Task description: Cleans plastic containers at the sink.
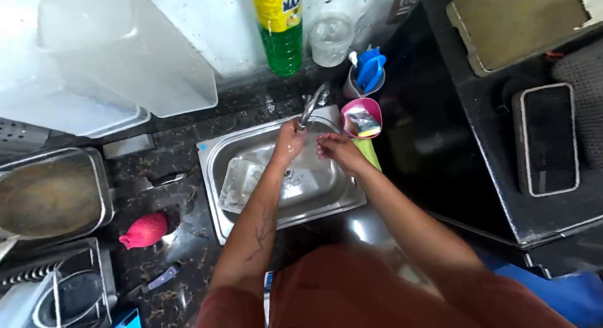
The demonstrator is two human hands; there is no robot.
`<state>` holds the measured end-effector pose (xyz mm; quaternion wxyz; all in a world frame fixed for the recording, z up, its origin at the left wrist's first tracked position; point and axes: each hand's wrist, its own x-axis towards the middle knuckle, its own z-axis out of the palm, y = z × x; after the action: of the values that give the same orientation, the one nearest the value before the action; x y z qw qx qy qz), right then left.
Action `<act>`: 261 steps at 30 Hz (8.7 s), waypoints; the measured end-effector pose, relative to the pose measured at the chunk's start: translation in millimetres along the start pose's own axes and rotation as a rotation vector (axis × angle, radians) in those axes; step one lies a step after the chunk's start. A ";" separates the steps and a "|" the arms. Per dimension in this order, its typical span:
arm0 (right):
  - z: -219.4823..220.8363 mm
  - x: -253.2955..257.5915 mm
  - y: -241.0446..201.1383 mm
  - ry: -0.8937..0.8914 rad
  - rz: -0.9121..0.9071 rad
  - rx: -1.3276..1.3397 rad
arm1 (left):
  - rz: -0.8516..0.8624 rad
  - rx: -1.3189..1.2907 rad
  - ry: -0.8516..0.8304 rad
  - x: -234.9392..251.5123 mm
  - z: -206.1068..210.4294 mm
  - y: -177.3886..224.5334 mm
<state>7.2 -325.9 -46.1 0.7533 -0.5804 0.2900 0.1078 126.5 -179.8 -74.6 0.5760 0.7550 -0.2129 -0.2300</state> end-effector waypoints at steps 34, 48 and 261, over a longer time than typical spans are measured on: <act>53.4 55.1 -25.6 -0.230 0.258 0.202 | -0.254 -0.001 0.391 -54.2 11.2 -51.7; 48.8 67.2 -36.1 -0.313 0.326 0.082 | -0.309 0.085 0.327 -74.9 6.5 -45.6; 22.1 61.4 77.7 0.202 -0.371 -0.609 | -0.288 0.235 0.430 -69.2 26.9 -61.0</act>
<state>24.9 -292.4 -140.2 0.5203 -0.8284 0.2073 -0.0068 58.4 -145.0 -132.7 0.4777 0.8706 -0.0016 -0.1180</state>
